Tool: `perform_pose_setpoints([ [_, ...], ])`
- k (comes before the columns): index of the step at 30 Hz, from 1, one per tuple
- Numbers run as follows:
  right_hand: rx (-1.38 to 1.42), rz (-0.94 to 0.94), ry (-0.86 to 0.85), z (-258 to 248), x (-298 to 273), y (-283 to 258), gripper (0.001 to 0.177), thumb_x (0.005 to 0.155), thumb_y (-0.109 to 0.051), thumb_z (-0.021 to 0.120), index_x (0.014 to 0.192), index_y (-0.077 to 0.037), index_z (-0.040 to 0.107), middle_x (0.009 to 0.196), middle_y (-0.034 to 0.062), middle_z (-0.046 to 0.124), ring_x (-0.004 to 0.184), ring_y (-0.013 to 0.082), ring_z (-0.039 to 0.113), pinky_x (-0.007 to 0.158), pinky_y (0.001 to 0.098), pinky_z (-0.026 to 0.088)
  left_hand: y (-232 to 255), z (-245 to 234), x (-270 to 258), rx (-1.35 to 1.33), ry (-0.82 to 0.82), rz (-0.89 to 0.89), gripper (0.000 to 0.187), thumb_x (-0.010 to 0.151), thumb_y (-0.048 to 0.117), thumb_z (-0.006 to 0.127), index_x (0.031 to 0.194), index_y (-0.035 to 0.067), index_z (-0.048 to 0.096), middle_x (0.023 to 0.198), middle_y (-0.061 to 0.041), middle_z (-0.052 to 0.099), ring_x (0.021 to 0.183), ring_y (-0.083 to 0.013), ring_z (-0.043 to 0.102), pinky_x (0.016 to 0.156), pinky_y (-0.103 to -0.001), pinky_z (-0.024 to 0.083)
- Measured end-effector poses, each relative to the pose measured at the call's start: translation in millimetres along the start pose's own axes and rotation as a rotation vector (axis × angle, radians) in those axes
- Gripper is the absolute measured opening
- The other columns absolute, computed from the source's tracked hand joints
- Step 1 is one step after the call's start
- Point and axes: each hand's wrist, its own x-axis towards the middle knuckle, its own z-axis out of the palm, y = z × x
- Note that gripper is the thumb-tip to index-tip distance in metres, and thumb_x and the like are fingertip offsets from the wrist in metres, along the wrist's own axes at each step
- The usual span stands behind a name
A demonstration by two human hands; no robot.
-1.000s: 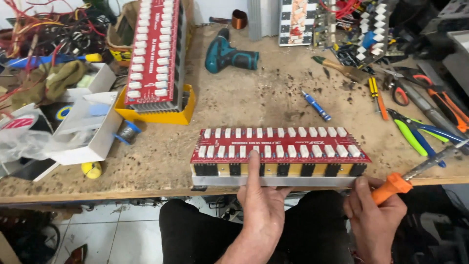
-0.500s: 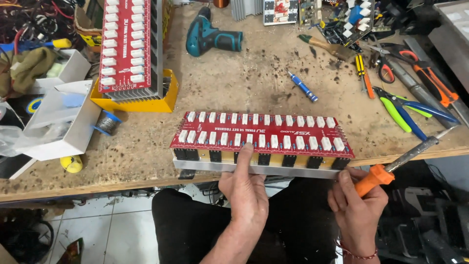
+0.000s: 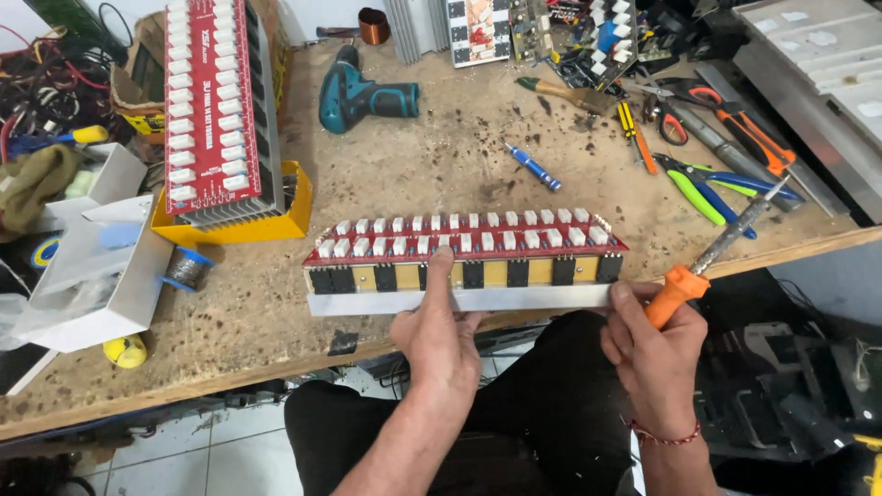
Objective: The person uses a soldering iron to work on a long red circuit board with white components, holding it with one hand while applying the tool with the other. They flip the board over to show the underside and then place it on a metal heat sink.
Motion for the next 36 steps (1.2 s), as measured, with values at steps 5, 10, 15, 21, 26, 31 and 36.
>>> perform_pose_setpoints([
  [5,-0.020,-0.025,0.013,7.2,-10.4,-8.9,0.017,0.102,-0.005,0.062,0.088,-0.003,0.054,0.054,-0.0029,0.026,0.042,0.0065,0.023,0.037,0.0241,0.025,8.6,-1.0,-7.7,0.028,-0.053,0.026,0.042,0.079,0.026,0.085,0.096,0.002,0.054,0.086,-0.014,0.070,0.082,-0.0273,0.074,0.075,-0.043,0.066],
  [10,-0.007,-0.040,-0.009,0.7,-12.0,-2.8,0.011,0.102,-0.005,0.063,0.093,-0.001,0.059,0.053,-0.0019,0.029,0.040,0.0067,0.025,0.036,0.0240,0.027,-1.1,-5.4,6.0,0.079,-0.025,0.070,0.052,0.077,0.031,0.090,0.061,0.013,0.044,0.060,0.000,0.031,0.063,-0.0133,0.044,0.081,-0.046,0.066],
  [15,-0.024,0.006,0.061,1.4,-14.0,-1.6,0.018,0.105,-0.005,0.063,0.090,-0.004,0.054,0.056,-0.0040,0.023,0.045,0.0046,0.020,0.042,0.0250,0.021,9.0,-4.9,-9.5,0.096,-0.032,0.012,0.055,0.072,0.030,0.086,0.110,0.000,0.059,0.121,-0.008,0.054,0.111,-0.0226,0.060,0.081,-0.037,0.062],
  [21,-0.044,0.003,0.029,6.7,-29.5,-8.8,0.021,0.109,-0.002,0.057,0.091,-0.007,0.048,0.060,-0.0054,0.019,0.049,0.0052,0.018,0.047,0.0270,0.019,-3.1,-12.0,1.8,0.052,-0.012,0.028,0.064,0.068,0.032,0.088,0.114,-0.001,0.059,0.096,-0.005,0.055,0.101,-0.0192,0.059,0.112,-0.035,0.047],
  [26,-0.078,-0.006,-0.032,-3.1,-33.8,-1.3,0.019,0.111,-0.002,0.053,0.093,-0.004,0.047,0.057,-0.0022,0.019,0.043,0.0073,0.019,0.042,0.0264,0.022,-4.9,-19.5,4.0,0.018,-0.048,0.017,0.090,0.066,0.032,0.087,0.137,-0.001,0.043,0.132,-0.010,0.054,0.130,-0.0231,0.057,0.116,-0.044,0.046],
  [31,-0.036,0.011,-0.046,-23.5,-42.7,19.1,0.005,0.107,-0.003,0.053,0.104,-0.004,0.055,0.057,-0.0007,0.018,0.042,0.0083,0.019,0.041,0.0263,0.021,-17.3,-36.1,24.4,0.018,-0.079,0.091,0.053,0.065,0.026,0.088,0.093,0.006,0.048,0.087,-0.005,0.046,0.083,-0.0196,0.057,0.085,-0.043,0.055],
  [36,-0.068,0.097,-0.113,-47.9,-57.2,28.8,0.006,0.099,0.000,0.053,0.102,0.005,0.055,0.046,0.0033,0.019,0.032,0.0116,0.020,0.033,0.0275,0.021,-25.3,-52.7,60.0,0.049,-0.163,0.154,0.047,0.062,0.025,0.086,0.092,0.004,0.058,0.095,-0.005,0.044,0.093,-0.0204,0.053,0.096,-0.050,0.053],
])
